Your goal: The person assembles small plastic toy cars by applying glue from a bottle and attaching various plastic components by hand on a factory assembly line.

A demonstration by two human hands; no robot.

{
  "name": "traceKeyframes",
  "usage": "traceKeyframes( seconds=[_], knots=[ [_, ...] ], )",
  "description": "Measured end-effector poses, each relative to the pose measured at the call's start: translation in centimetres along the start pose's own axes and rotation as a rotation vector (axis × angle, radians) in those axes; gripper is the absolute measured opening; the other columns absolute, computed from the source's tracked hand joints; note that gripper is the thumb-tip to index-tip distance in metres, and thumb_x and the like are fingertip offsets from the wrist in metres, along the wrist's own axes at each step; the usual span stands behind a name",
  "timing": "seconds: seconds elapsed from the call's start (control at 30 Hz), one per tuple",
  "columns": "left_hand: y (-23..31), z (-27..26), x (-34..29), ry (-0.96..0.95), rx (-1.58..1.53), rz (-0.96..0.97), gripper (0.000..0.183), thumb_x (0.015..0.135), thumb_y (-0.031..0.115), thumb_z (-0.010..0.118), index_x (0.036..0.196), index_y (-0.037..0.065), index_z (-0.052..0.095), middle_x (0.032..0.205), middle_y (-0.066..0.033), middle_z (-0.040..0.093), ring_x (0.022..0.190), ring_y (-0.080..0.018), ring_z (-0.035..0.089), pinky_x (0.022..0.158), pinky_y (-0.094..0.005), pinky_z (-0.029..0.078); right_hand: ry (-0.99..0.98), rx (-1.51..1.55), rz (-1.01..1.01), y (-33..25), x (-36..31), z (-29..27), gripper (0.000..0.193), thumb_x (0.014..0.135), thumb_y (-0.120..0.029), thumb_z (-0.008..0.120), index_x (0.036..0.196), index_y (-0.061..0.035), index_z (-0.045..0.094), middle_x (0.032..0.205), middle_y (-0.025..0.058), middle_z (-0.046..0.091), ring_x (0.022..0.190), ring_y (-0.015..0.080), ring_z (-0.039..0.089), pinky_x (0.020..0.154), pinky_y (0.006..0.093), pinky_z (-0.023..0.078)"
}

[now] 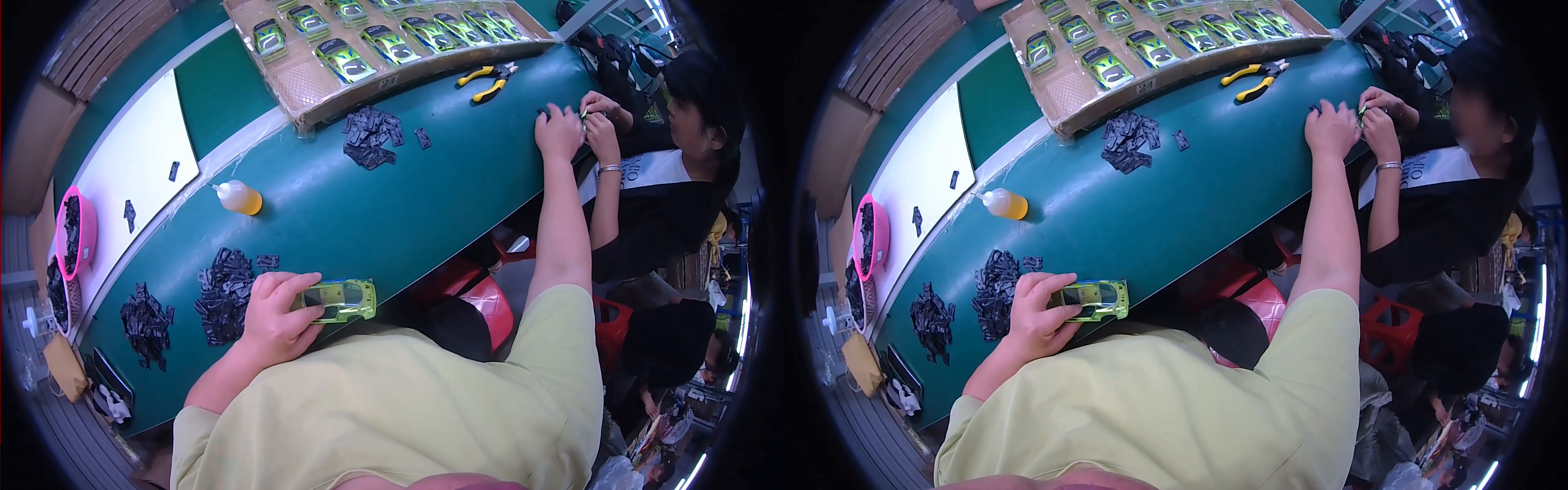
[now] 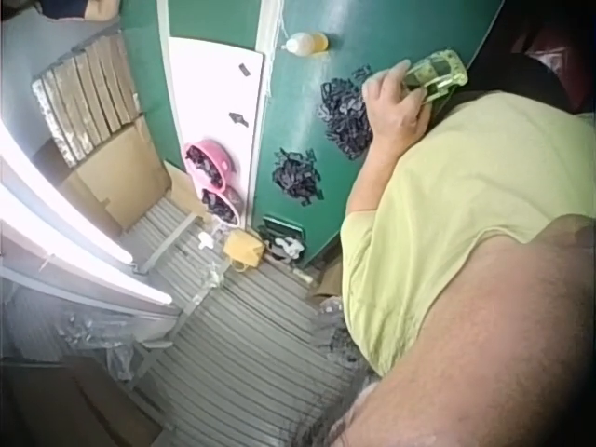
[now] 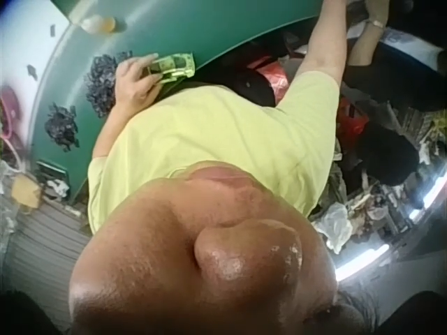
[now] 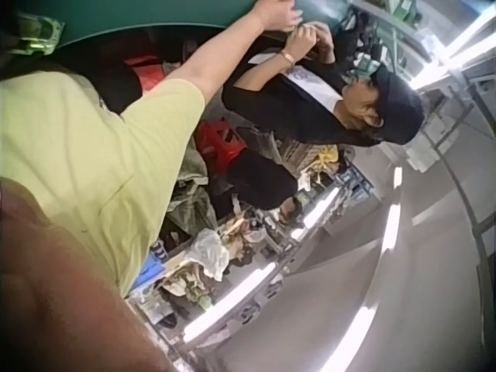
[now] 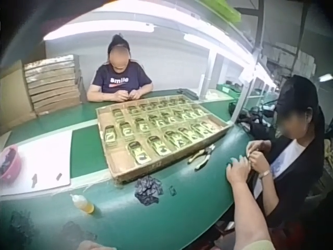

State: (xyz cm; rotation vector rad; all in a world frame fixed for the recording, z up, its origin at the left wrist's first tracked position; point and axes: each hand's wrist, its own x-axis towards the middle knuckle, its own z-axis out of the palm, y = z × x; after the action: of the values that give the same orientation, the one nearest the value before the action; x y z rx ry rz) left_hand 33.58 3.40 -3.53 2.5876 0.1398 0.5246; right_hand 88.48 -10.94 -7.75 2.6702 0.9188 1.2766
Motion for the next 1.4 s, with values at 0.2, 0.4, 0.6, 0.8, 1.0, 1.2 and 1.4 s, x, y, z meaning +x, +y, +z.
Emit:
traceKeyframes(
  seconds=[0.2,0.4,0.6,0.8,1.0,1.2,1.4],
  knots=[
    [-0.3,0.1,0.5,0.021,0.024,0.026,0.028,0.056,0.014,0.079,0.082,0.012,0.068,0.12,-0.0101,0.06,0.098,-0.0308,0.056,0.079,-0.0446,0.044,-0.771,0.46,0.506,-8.4,7.0,-5.5,0.063,0.082,-0.052,0.062,0.118,-0.0005,0.059,0.117,0.0219,0.064,0.112,0.0332,0.061,0.093,0.0418,0.049],
    [-0.7,0.2,0.5,0.046,0.007,0.024,0.029,0.056,0.013,0.079,0.082,0.011,0.068,0.117,-0.0124,0.061,0.096,-0.0318,0.057,0.078,-0.0435,0.044,-0.988,0.514,0.425,-8.7,8.0,-4.6,0.036,0.086,-0.032,0.057,0.079,0.0021,0.068,0.067,0.0123,0.066,0.058,0.0224,0.065,0.059,0.0348,0.051],
    [-0.8,0.2,0.6,0.057,0.024,0.017,0.029,0.054,0.013,0.08,0.081,0.011,0.069,0.116,-0.0121,0.062,0.093,-0.0308,0.059,0.076,-0.0416,0.045,-0.852,0.658,0.722,-2.5,10.4,0.2,0.023,0.087,-0.017,0.056,0.078,0.0026,0.065,0.064,0.0087,0.064,0.049,0.0168,0.058,0.042,0.032,0.043],
    [-1.1,0.2,1.4,0.058,0.07,-0.04,0.03,0.053,0.014,0.079,0.082,0.011,0.07,0.117,-0.0134,0.062,0.094,-0.0305,0.059,0.077,-0.0406,0.047,-0.954,0.579,0.767,4.3,13.6,10.9,0.016,0.084,-0.011,0.056,0.089,0.0034,0.061,0.068,0.0096,0.061,0.052,0.0191,0.057,0.044,0.0311,0.043],
    [-1.1,0.0,2.4,0.045,0.035,-0.076,0.033,0.054,0.015,0.078,0.085,0.01,0.069,0.121,-0.013,0.06,0.097,-0.0304,0.058,0.079,-0.0419,0.048,-0.316,1.12,1.253,4.0,13.8,12.9,0.035,0.085,-0.016,0.068,0.114,0.0013,0.059,0.103,0.0104,0.059,0.074,0.0189,0.061,0.065,0.0306,0.054],
    [-0.8,0.1,1.2,0.064,0.019,-0.101,0.03,0.056,0.013,0.078,0.084,0.011,0.068,0.121,-0.0123,0.06,0.097,-0.031,0.058,0.078,-0.0428,0.047,-0.587,1.311,0.116,-13.6,2.5,-5.5,0.047,0.087,-0.043,0.068,0.1,0.0021,0.063,0.091,0.015,0.065,0.085,0.0236,0.06,0.081,0.0365,0.048],
    [-0.2,1.0,0.0,0.057,-0.041,-0.052,0.023,0.059,0.013,0.078,0.08,0.01,0.069,0.12,-0.0121,0.06,0.1,-0.032,0.057,0.082,-0.0434,0.046,-0.336,1.028,-0.301,-22.7,-3.9,-14.8,0.073,0.077,-0.055,0.069,0.122,0.0009,0.053,0.126,0.021,0.05,0.12,0.0365,0.044,0.107,0.0448,0.032]
  ],
)
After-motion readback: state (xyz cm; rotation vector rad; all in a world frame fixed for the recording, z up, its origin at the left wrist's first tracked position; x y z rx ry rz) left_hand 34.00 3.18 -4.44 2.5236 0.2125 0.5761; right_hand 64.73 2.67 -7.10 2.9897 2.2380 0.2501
